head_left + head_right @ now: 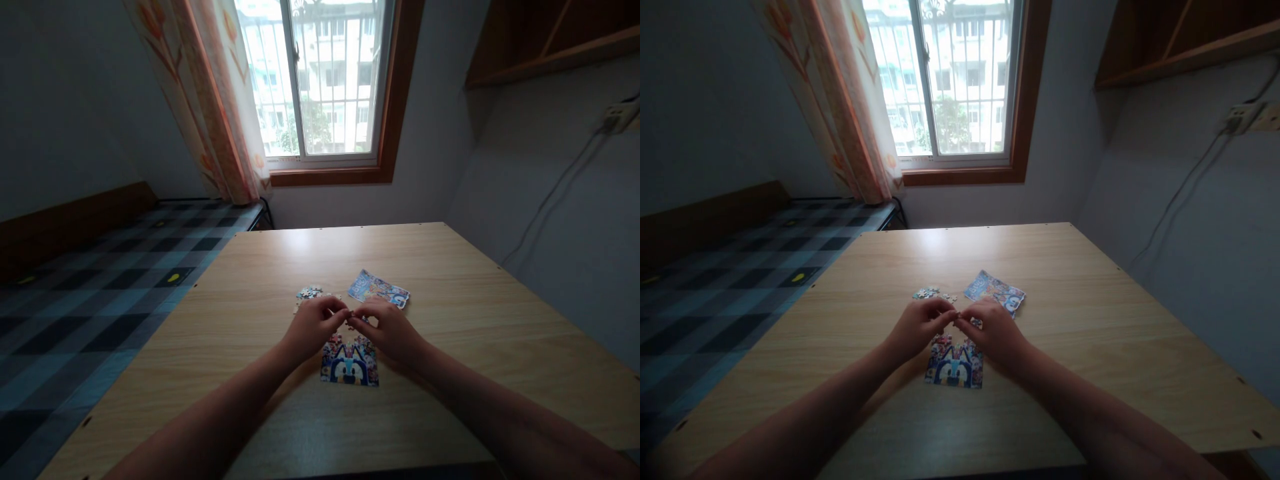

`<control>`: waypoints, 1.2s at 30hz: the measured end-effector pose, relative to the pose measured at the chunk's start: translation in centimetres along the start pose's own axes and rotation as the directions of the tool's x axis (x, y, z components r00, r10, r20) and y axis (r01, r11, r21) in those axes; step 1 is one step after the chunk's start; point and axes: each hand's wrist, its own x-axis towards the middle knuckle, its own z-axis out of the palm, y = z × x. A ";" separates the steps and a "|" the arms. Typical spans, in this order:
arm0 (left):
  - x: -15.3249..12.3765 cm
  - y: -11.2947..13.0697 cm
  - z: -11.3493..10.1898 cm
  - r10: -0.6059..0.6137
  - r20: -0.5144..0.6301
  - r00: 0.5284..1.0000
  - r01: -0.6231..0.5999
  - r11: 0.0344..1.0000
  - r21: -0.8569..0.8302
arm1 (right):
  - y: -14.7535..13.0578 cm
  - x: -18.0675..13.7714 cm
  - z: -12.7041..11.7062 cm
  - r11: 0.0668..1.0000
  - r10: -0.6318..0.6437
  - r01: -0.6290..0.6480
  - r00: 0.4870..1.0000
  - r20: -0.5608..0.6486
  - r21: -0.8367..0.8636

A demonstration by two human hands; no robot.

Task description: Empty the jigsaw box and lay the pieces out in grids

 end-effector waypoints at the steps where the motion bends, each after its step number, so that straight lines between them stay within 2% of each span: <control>1: 0.1 -0.1 -0.2 -0.001 0.002 1.000 0.001 1.000 -0.010 | 0.0 0.0 0.0 1.000 0.005 -0.005 1.000 -0.001 0.003; 6: 0.9 -1.1 -1.2 -0.081 -0.007 0.997 0.079 0.986 -0.146 | 0.3 0.0 -0.4 1.000 0.024 -0.024 1.000 -0.008 0.003; 11: 0.9 -1.1 -1.1 -0.172 0.022 0.985 0.171 0.949 -0.264 | 0.3 -0.1 -0.5 1.000 0.031 -0.031 0.999 -0.037 0.001; 16: 0.4 -0.2 -0.3 -0.185 0.106 0.977 0.210 0.913 -0.350 | 0.1 -0.2 -0.3 0.997 0.075 -0.076 0.997 -0.027 -0.023; 21: 0.5 -0.5 -0.3 -0.192 0.098 0.977 0.214 0.910 -0.355 | 0.4 -0.1 -0.3 1.000 -0.005 0.005 1.000 -0.006 -0.003; 24: 1.1 -1.4 -1.4 -0.193 0.013 0.981 0.190 0.952 -0.241 | 0.7 -0.1 -0.5 0.999 0.000 0.000 1.000 -0.019 -0.032; 28: 2.1 -2.9 -3.7 -0.152 -0.076 0.985 0.162 0.975 0.149 | 1.4 -0.2 -0.6 0.993 0.031 -0.030 1.000 0.005 -0.115; 32: 2.4 -4.0 -4.6 -0.186 -0.086 0.979 0.204 0.846 0.493 | 1.7 -0.4 -0.9 0.979 0.041 -0.025 0.996 0.077 -0.200; 34: 2.2 -4.2 -4.6 -0.199 -0.125 0.972 0.234 0.780 0.580 | 1.6 -0.5 -1.1 0.970 0.055 -0.029 0.993 0.101 -0.241; 36: 2.0 -4.2 -4.5 -0.163 -0.190 0.968 0.248 0.737 0.629 | 1.3 -0.5 -1.3 0.961 0.068 -0.031 0.990 0.125 -0.274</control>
